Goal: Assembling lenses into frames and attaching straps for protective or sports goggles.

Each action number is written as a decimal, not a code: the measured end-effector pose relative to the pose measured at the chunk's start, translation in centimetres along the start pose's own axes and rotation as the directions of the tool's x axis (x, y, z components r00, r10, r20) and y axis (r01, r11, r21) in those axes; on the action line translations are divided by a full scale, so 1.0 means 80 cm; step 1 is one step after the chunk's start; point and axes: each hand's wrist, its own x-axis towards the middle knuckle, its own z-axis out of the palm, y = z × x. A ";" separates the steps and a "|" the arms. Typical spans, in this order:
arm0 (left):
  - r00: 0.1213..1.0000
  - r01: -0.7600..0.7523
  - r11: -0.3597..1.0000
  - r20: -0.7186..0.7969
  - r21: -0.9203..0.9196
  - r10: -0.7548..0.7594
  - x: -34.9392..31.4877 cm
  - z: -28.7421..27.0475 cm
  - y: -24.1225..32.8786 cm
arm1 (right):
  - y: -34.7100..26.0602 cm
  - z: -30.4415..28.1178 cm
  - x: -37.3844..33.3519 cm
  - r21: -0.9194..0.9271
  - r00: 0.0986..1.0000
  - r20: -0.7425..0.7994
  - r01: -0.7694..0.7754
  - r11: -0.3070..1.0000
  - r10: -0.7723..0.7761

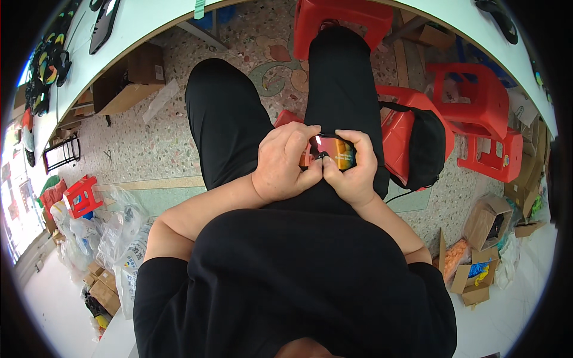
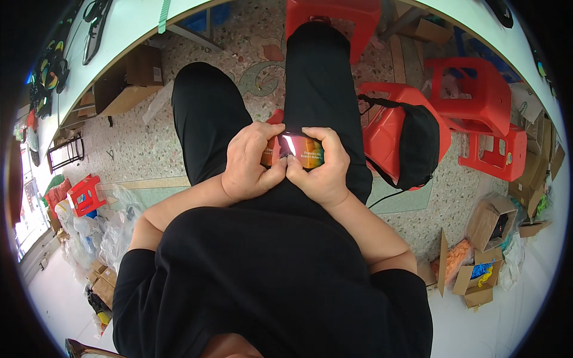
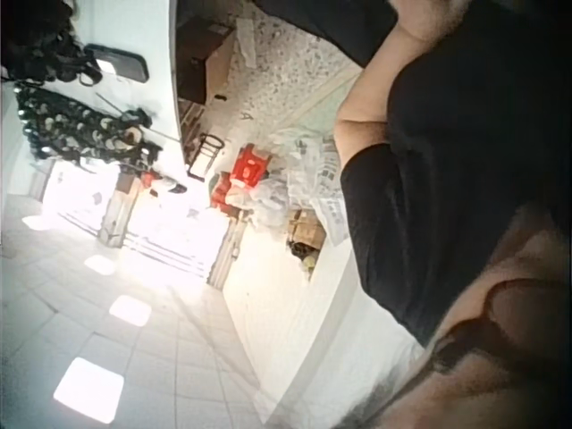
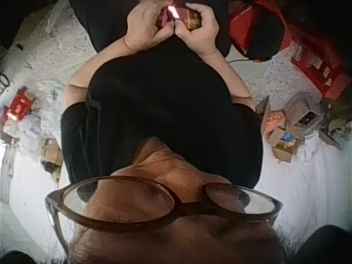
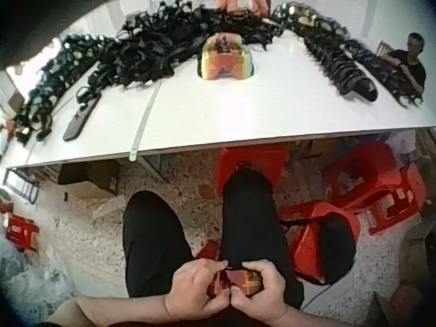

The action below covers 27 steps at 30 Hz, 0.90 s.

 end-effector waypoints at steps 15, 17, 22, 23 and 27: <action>0.769 0.638 0.678 0.263 -0.365 -0.582 -0.016 -0.010 -0.048 | -0.024 -0.045 0.012 -0.332 0.937 0.338 0.204 0.921 -0.086; 0.691 0.713 0.522 0.343 -0.468 -0.636 0.001 -0.015 -0.037 | -0.028 -0.061 0.009 -0.453 0.943 0.291 0.283 0.845 -0.160; 0.729 0.683 0.476 0.482 -0.554 -0.486 0.034 -0.025 0.000 | -0.027 -0.119 0.048 -0.549 0.918 0.170 0.390 0.739 -0.358; 0.802 0.594 0.503 0.417 -0.628 -0.427 0.037 -0.028 0.001 | -0.027 -0.141 0.068 -0.578 0.905 0.145 0.405 0.709 -0.399; 0.854 0.518 0.579 0.336 -0.630 -0.397 0.040 -0.024 -0.009 | -0.009 -0.251 0.150 -0.626 0.819 -0.314 0.203 0.753 -0.481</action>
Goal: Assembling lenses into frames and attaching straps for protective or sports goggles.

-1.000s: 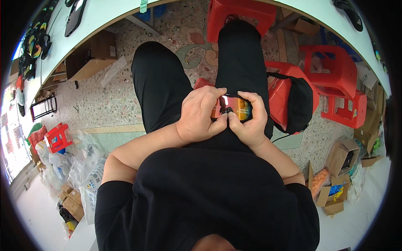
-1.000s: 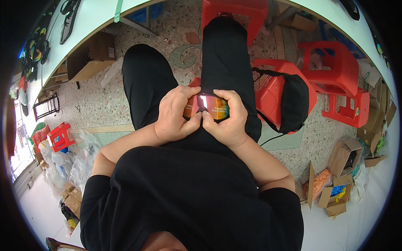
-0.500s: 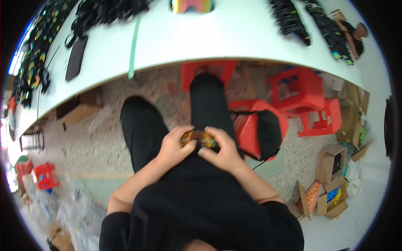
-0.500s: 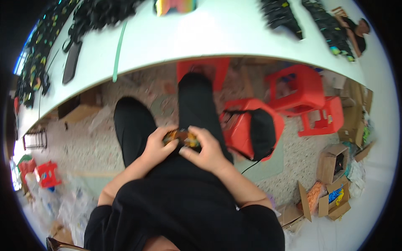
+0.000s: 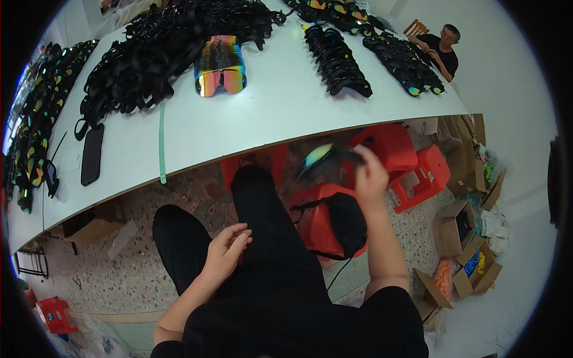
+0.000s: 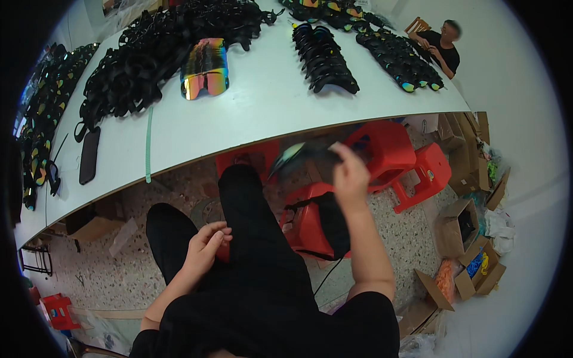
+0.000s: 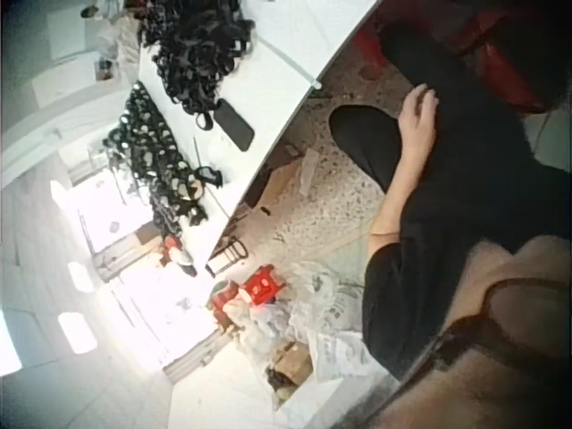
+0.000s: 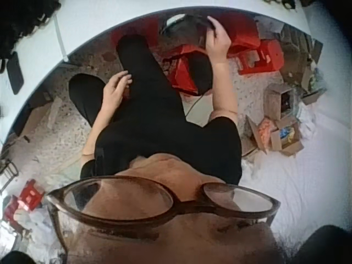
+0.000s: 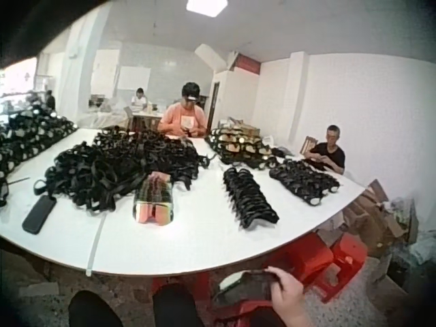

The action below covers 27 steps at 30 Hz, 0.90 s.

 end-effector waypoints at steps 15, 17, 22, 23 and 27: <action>0.984 0.175 0.970 0.002 0.167 -0.178 0.010 0.010 -0.028 | 0.164 0.043 0.160 -0.414 0.961 -0.100 -0.277 0.867 0.259; 0.987 0.154 0.971 0.006 0.184 -0.158 0.011 0.011 -0.033 | 0.158 0.044 0.148 -0.166 0.993 -0.104 -0.074 0.983 0.057; 0.978 0.184 0.953 0.049 0.241 -0.201 0.019 0.016 -0.038 | 0.080 0.071 0.162 -0.377 0.976 0.001 -0.201 0.904 0.217; 0.975 0.193 0.954 0.062 0.228 -0.212 0.019 0.018 -0.036 | 0.072 0.079 0.174 -0.420 0.962 -0.002 -0.248 0.873 0.273; 0.976 0.189 0.960 0.073 0.207 -0.208 0.022 0.021 -0.034 | 0.061 0.095 0.208 -0.503 0.919 0.042 -0.319 0.804 0.391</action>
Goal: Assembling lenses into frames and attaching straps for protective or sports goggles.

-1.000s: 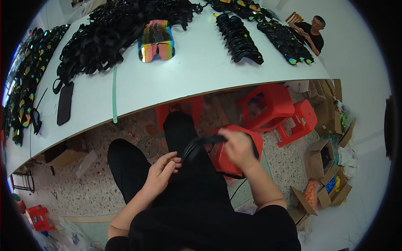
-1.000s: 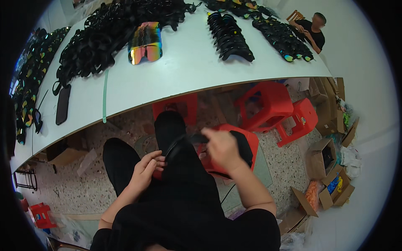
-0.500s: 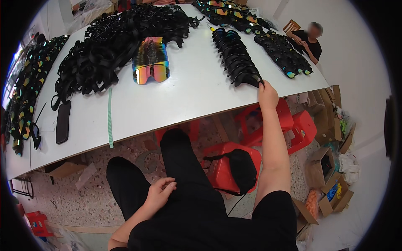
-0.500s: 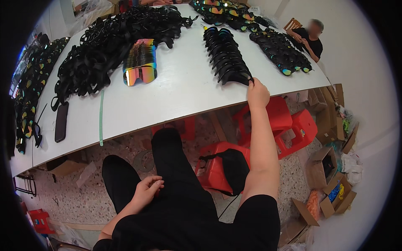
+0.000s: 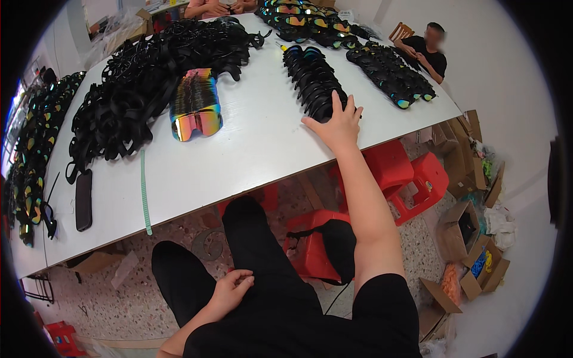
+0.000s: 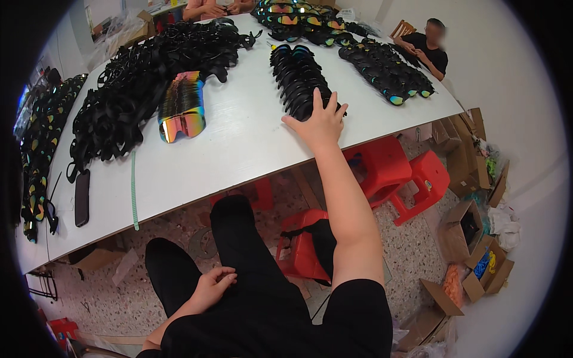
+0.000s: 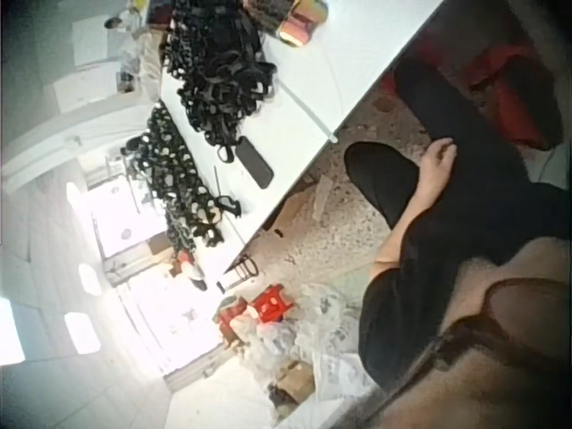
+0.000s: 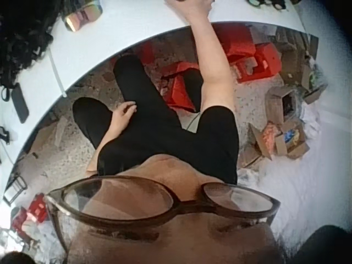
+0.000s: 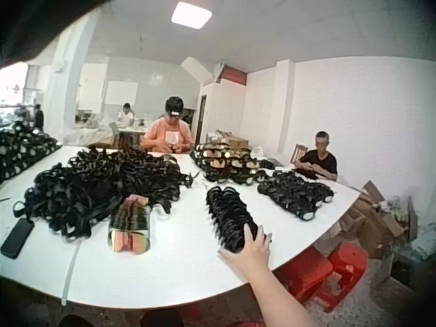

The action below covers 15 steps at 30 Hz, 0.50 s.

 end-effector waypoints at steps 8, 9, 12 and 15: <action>0.994 0.097 0.994 -0.051 -0.040 -0.099 -0.003 -0.008 -0.012 | 0.010 0.031 0.065 -0.009 0.994 0.014 -0.111 0.994 0.111; 0.994 0.096 0.995 -0.049 -0.037 -0.098 -0.003 -0.008 -0.011 | 0.011 0.034 0.072 -0.002 0.992 0.033 -0.123 0.992 0.123; 0.993 0.088 0.996 -0.070 -0.021 -0.089 0.000 -0.008 -0.009 | 0.020 0.035 0.092 -0.025 0.990 0.049 -0.128 0.991 0.129; 0.988 0.125 0.991 -0.079 -0.056 -0.129 -0.003 -0.009 -0.008 | 0.032 0.037 0.105 -0.034 0.994 0.050 -0.099 0.995 0.100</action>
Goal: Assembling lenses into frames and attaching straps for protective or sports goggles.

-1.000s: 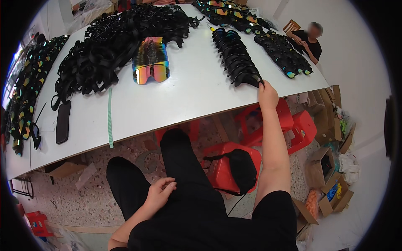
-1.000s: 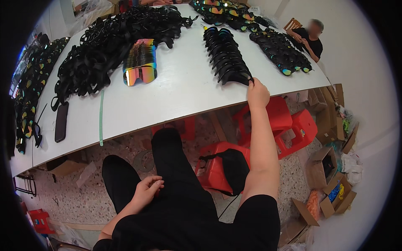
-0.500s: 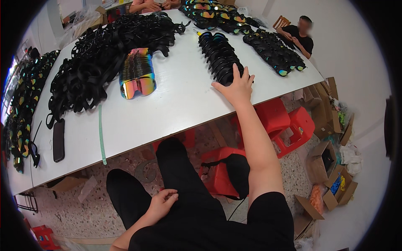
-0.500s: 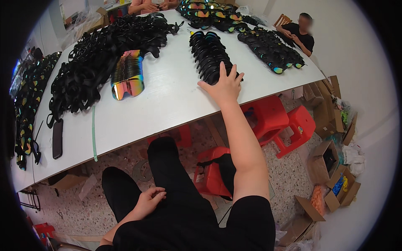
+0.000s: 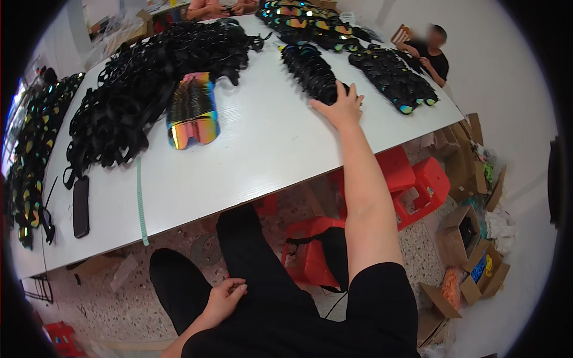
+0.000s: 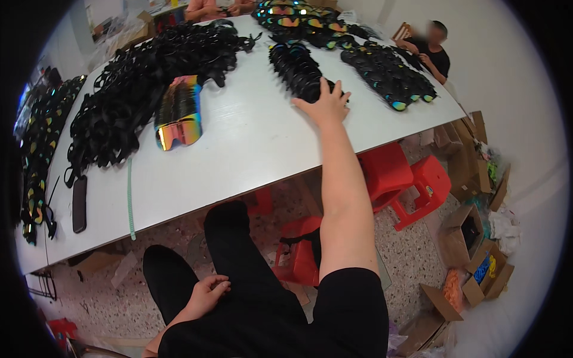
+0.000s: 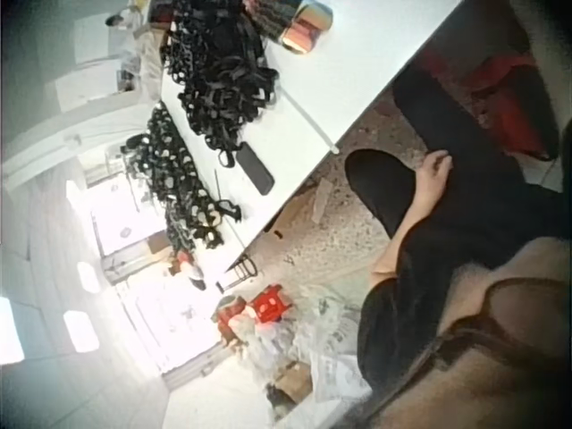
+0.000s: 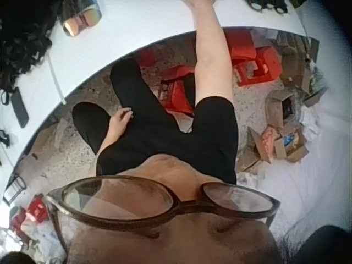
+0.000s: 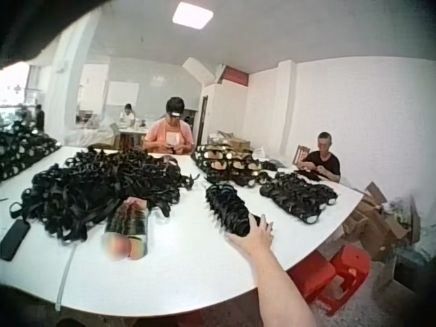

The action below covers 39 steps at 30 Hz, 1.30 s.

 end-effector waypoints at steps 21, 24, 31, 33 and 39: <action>0.991 -0.135 0.985 0.022 0.105 0.134 -0.025 -0.026 0.000 | -0.213 0.011 -0.175 0.248 0.570 -0.356 0.822 0.513 -0.741; 0.970 -0.239 0.964 0.059 0.118 0.234 -0.038 -0.051 0.018 | -0.264 0.016 -0.197 0.238 0.536 -0.307 0.844 0.481 -0.787; 0.666 -0.577 0.760 -0.367 0.298 0.650 -0.059 -0.200 0.129 | -0.276 0.037 -0.193 0.195 0.579 -0.344 0.815 0.546 -0.740; 0.563 -0.530 0.705 -0.426 0.471 0.708 -0.033 -0.246 0.161 | -0.276 0.044 -0.192 0.198 0.555 -0.378 0.831 0.520 -0.741; 0.072 0.153 0.225 -0.238 0.962 0.969 0.078 -0.409 0.214 | -0.286 0.041 -0.201 0.228 0.519 -0.453 0.853 0.469 -0.725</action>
